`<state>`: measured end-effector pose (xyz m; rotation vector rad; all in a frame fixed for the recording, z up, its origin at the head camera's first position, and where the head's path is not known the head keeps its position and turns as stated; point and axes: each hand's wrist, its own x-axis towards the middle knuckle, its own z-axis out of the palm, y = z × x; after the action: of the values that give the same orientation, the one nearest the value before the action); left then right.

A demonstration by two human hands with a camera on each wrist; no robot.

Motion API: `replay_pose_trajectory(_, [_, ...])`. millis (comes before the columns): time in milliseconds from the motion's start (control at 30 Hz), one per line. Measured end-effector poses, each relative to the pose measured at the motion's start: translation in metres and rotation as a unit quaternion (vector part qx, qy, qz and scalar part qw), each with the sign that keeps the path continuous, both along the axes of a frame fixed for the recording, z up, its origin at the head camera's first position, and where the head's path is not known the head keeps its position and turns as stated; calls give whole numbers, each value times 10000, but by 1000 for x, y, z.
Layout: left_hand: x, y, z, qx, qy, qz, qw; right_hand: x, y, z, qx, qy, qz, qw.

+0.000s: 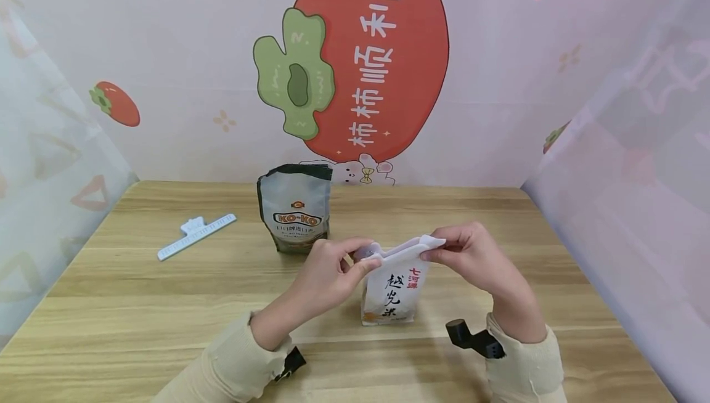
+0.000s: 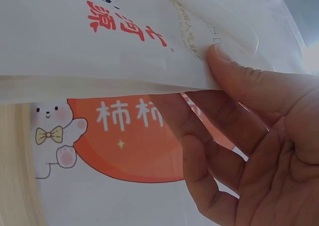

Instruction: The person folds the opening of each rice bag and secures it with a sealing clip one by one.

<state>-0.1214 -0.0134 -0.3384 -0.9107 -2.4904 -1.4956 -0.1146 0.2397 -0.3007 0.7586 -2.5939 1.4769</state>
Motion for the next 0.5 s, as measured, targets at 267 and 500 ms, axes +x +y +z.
replay_pose_trajectory(267, [-1, 2, 3, 32, 141, -76, 9999, 0, -1, 0, -50, -29, 27, 10000])
replay_pose_trajectory(500, [-3, 9, 10, 125, 399, -286, 9987, 2, -2, 0, -84, -105, 72, 9999])
